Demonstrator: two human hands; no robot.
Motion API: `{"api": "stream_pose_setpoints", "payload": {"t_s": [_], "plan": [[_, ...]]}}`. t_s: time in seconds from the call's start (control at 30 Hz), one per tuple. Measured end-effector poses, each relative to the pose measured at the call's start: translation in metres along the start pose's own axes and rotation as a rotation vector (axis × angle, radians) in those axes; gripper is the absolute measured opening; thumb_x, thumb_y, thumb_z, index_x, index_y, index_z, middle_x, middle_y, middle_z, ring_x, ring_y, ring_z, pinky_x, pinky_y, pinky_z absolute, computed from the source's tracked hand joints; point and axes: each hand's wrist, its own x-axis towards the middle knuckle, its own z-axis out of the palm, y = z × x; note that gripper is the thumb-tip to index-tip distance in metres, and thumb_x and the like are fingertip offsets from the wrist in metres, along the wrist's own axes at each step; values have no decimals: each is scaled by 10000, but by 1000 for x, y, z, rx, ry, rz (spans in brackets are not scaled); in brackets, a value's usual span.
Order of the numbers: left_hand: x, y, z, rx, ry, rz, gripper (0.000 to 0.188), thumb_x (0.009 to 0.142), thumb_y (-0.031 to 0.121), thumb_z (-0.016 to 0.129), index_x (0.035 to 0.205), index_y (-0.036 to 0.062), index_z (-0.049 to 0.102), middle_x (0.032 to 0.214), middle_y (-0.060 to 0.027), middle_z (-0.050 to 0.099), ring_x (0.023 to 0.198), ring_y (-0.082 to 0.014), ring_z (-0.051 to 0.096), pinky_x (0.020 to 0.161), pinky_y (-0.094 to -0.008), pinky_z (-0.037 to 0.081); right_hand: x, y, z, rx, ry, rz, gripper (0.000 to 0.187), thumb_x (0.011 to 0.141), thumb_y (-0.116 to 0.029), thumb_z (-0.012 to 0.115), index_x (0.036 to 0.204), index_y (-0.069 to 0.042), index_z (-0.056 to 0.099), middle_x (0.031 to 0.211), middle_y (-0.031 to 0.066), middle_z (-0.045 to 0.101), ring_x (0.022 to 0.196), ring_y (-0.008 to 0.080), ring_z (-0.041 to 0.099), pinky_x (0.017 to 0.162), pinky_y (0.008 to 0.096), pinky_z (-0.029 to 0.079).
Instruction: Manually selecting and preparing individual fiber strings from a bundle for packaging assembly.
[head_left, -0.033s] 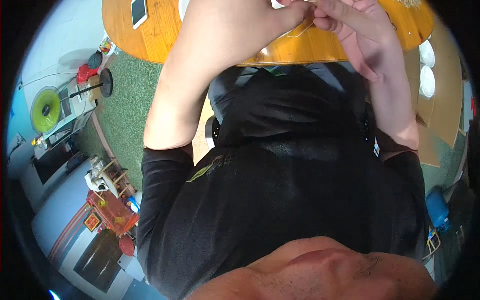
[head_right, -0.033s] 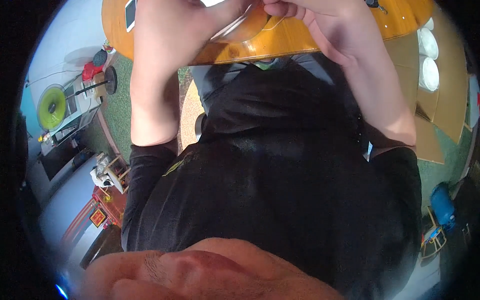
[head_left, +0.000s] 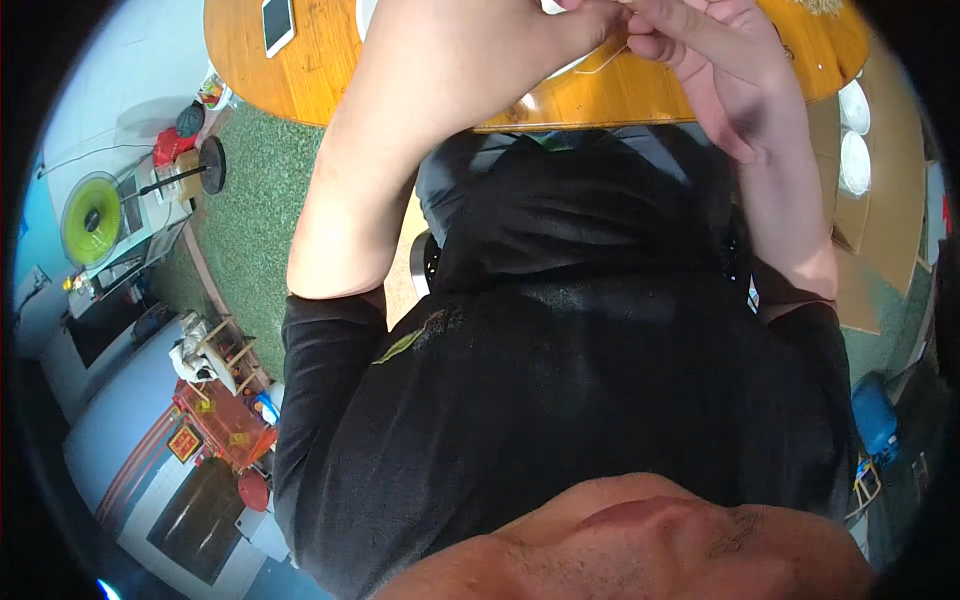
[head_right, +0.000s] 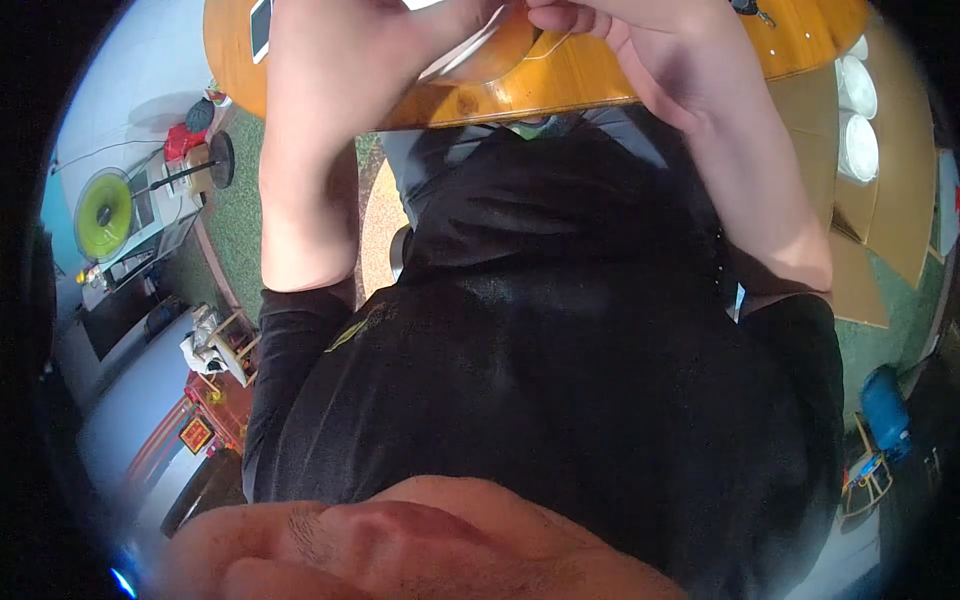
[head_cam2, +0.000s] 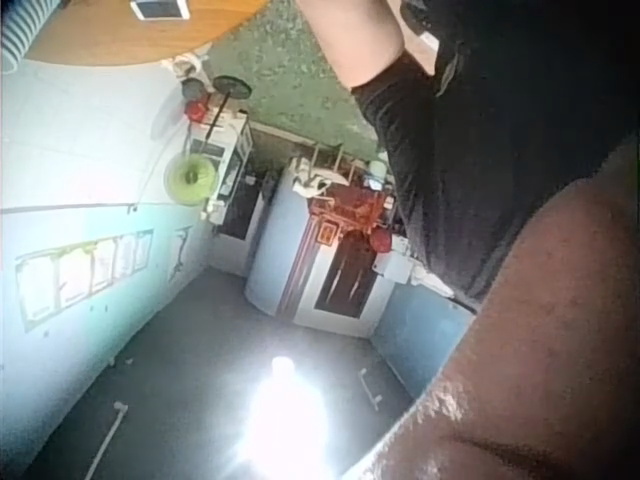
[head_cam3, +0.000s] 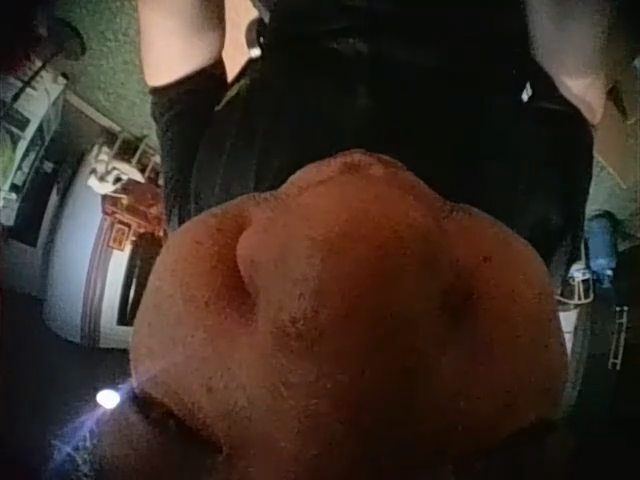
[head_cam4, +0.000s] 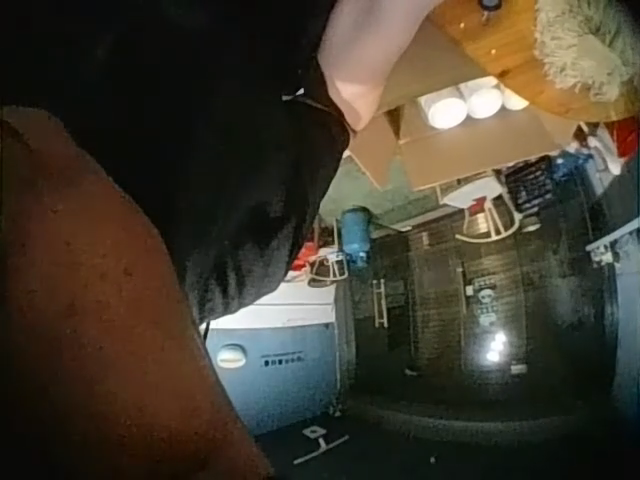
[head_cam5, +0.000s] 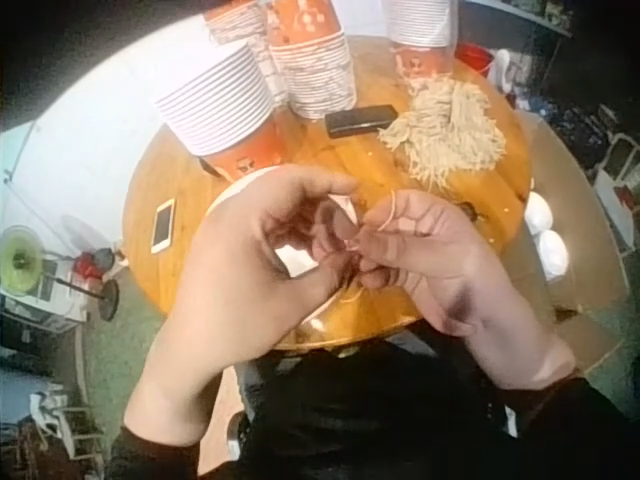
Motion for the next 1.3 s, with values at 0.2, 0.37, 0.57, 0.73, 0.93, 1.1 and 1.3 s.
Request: {"api": "stream_pose_setpoints", "payload": {"t_s": [0.2, 0.37, 0.57, 0.73, 0.93, 1.1, 1.3], "plan": [[4, 4, 1, -239, -23, -327, 400, 826, -142, 683, 1199, -17, 610, 859, -5, 628, 773, -72, 603, 729, -221, 514, -2, 12, -1, 38, -12, -139, 103, 958, -56, 717, 1037, -31, 656, 922, 101, 748, 747, 144, 700, 677, 255, 565], [0, -5, -2, -323, -84, -331, 356, 830, -137, 683, 1151, -2, 611, 829, 15, 607, 744, -51, 584, 689, -210, 492, 11, 30, -7, 207, -244, -399, 103, 951, -18, 718, 1002, -28, 629, 917, 105, 749, 766, 136, 702, 693, 246, 570], [1, -1, -1, -354, -79, -351, 347, 830, -146, 667, 1138, 0, 603, 839, 9, 601, 754, -50, 576, 695, -205, 486, -11, 5, 12, -367, 44, -396, 174, 913, 90, 715, 1001, -13, 606, 913, 92, 735, 833, 134, 715, 742, 233, 573], [0, -1, -3, -318, -70, -311, 345, 832, -147, 660, 1140, -5, 600, 841, 6, 597, 753, -51, 574, 700, -204, 487, -16, -4, 20, -605, 74, -472, 160, 879, 94, 734, 975, 1, 644, 882, 77, 725, 836, 128, 709, 754, 237, 561], [2, 13, -5, -147, -88, -355, 302, 847, -122, 671, 1121, -5, 624, 832, 7, 601, 740, -61, 574, 698, -214, 494, -19, -12, 30, -1263, 137, -765, 102, 815, 34, 797, 851, -21, 719, 831, 64, 718, 797, 111, 690, 717, 274, 540], [-3, 11, -1, -150, -95, -326, 229, 866, -87, 691, 1076, -7, 651, 825, -8, 628, 734, -67, 584, 678, -220, 492, 2, 20, -17, -1339, 9, -1325, 153, 846, -41, 823, 957, -32, 718, 992, 84, 771, 914, 209, 750, 787, 290, 604], [-1, 9, -3, -124, -119, -317, 129, 918, -15, 683, 1044, -34, 703, 844, -58, 691, 750, -105, 619, 704, -258, 515, -4, 30, -21, -1494, 88, -1367, 249, 749, 47, 866, 876, -34, 668, 991, 95, 764, 909, 239, 753, 733, 306, 613]]}}
